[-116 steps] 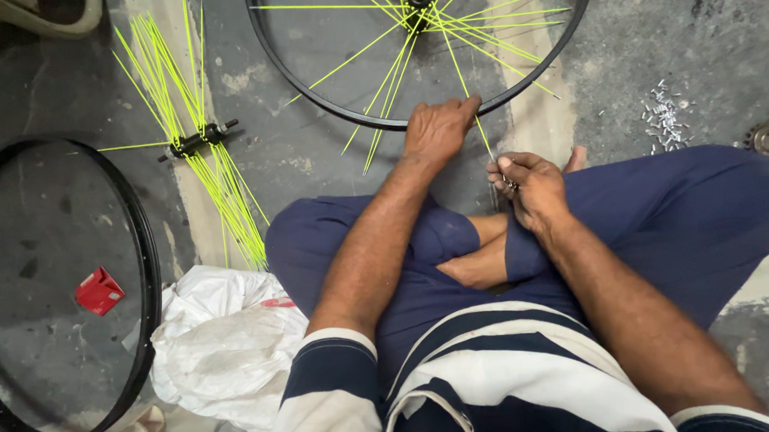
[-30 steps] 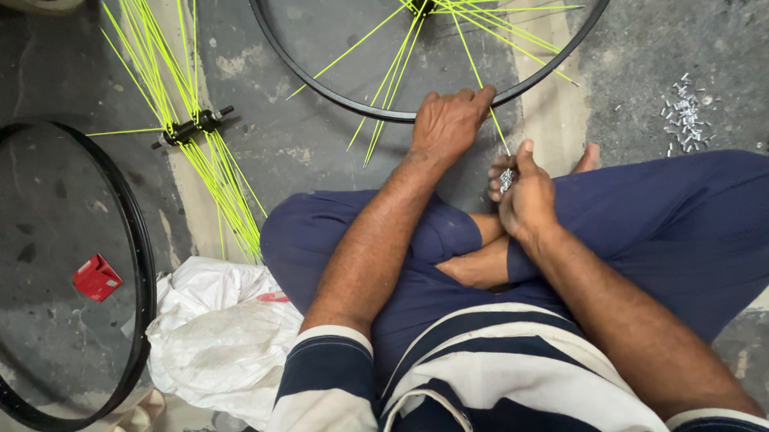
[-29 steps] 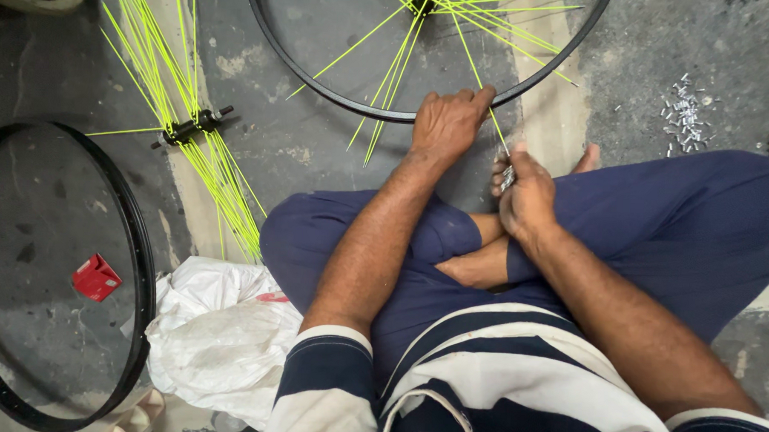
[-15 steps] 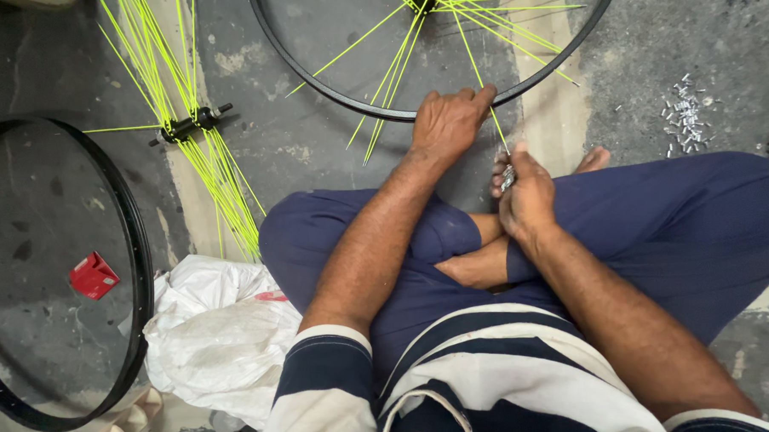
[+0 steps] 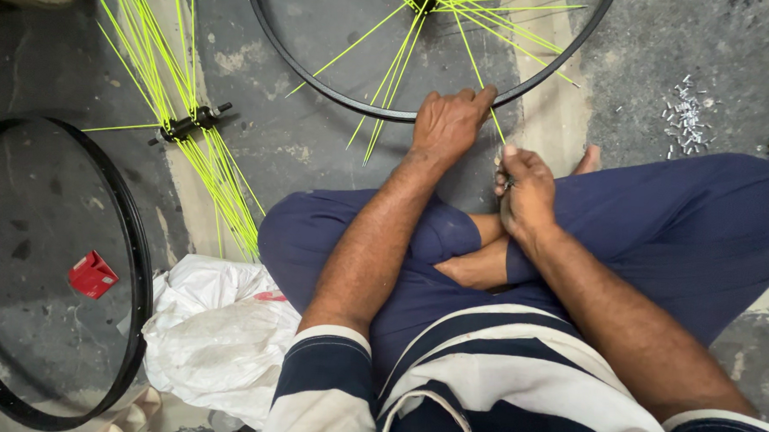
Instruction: The person sits on the floor assembling bicycle wheels by inserting neon green spokes into a hub and attaching them to a rim. They use their hands to thread the spokes and secure them with nipples, working on a second wheel after finishing the first.
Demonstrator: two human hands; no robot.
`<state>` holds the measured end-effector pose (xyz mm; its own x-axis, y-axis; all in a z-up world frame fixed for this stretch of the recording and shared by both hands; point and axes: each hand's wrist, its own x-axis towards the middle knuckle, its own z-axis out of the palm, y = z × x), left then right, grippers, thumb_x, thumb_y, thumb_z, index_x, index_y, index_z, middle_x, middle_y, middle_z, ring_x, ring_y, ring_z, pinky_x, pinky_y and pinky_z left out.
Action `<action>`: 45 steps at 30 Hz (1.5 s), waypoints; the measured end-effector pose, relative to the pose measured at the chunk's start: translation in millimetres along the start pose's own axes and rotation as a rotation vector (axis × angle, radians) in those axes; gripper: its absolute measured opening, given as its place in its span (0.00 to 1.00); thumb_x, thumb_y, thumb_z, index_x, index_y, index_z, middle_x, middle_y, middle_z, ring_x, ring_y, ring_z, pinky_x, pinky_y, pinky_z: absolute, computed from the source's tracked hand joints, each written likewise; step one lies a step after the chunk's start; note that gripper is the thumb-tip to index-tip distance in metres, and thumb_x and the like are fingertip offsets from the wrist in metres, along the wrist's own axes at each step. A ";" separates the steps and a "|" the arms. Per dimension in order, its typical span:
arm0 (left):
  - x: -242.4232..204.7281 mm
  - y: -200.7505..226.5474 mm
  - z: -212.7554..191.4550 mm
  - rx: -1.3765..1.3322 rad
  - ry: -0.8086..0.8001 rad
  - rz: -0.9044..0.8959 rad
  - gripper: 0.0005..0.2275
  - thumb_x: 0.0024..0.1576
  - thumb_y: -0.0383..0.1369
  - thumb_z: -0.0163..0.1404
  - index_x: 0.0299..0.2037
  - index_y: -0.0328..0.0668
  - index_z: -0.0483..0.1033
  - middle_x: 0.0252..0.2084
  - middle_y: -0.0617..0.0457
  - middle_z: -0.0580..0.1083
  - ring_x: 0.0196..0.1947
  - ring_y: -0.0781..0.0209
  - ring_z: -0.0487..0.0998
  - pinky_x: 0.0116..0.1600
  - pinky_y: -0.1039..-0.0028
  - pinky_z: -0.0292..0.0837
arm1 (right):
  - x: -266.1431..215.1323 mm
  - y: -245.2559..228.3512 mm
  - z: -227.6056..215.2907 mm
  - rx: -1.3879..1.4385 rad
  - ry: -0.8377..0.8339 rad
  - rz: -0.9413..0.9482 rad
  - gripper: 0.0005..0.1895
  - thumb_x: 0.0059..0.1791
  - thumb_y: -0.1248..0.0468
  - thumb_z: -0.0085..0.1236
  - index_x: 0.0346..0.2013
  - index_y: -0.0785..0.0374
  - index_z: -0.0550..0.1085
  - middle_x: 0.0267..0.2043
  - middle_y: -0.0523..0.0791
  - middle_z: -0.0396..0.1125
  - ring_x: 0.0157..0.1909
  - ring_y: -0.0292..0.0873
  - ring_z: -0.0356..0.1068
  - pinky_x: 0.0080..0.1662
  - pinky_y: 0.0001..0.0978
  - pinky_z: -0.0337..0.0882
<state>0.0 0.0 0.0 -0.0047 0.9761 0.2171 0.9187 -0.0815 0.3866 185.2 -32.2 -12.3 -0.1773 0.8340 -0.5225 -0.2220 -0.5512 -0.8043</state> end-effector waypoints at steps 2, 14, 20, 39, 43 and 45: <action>-0.8 -0.5 0.4 -0.006 -0.001 0.010 0.09 0.59 0.37 0.49 0.47 0.51 0.74 0.28 0.51 0.77 0.26 0.49 0.80 0.33 0.55 0.66 | -1.2 -3.9 -5.8 0.018 0.032 0.126 0.17 0.57 0.50 0.52 0.36 0.62 0.70 0.28 0.42 0.63 0.26 0.37 0.61 0.28 0.26 0.62; -1.2 0.2 -1.9 -0.011 -0.009 -0.006 0.07 0.60 0.36 0.50 0.47 0.52 0.74 0.29 0.52 0.77 0.28 0.50 0.81 0.35 0.55 0.67 | -1.1 -6.0 2.0 0.051 0.019 0.079 0.13 0.57 0.56 0.55 0.40 0.65 0.71 0.31 0.43 0.65 0.28 0.36 0.62 0.30 0.27 0.64; -1.5 -0.2 0.0 0.012 -0.005 -0.012 0.08 0.60 0.36 0.48 0.47 0.53 0.74 0.29 0.52 0.77 0.27 0.50 0.80 0.34 0.55 0.67 | 4.8 2.4 -6.0 0.032 -0.013 0.082 0.15 0.60 0.54 0.53 0.39 0.64 0.70 0.31 0.44 0.64 0.28 0.38 0.62 0.30 0.28 0.64; -15.9 87.7 -26.5 -0.257 0.089 -0.186 0.18 0.55 0.38 0.51 0.55 0.44 0.72 0.43 0.40 0.77 0.37 0.37 0.80 0.39 0.50 0.74 | 73.8 -93.7 -43.0 -0.655 0.079 0.173 0.14 0.50 0.58 0.60 0.27 0.66 0.71 0.20 0.43 0.60 0.18 0.38 0.53 0.22 0.36 0.53; 14.3 20.3 -54.7 -0.325 0.293 -0.451 0.13 0.57 0.40 0.53 0.47 0.44 0.77 0.42 0.43 0.79 0.41 0.38 0.80 0.45 0.53 0.74 | 73.0 -107.5 -37.8 -0.748 0.155 0.116 0.13 0.46 0.60 0.61 0.27 0.69 0.73 0.21 0.44 0.63 0.19 0.39 0.57 0.22 0.37 0.56; 21.4 -14.0 -60.1 -0.221 0.234 -0.583 0.11 0.59 0.39 0.51 0.44 0.43 0.78 0.42 0.42 0.80 0.42 0.37 0.80 0.47 0.51 0.74 | 76.6 -104.9 -35.9 -0.764 0.192 0.113 0.13 0.46 0.60 0.60 0.26 0.70 0.73 0.22 0.45 0.64 0.19 0.40 0.58 0.22 0.39 0.56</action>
<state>-36.7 9.9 53.1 -0.5846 0.8056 0.0963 0.6375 0.3826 0.6688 229.3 90.5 21.8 0.0243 0.8027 -0.5959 0.5185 -0.5198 -0.6789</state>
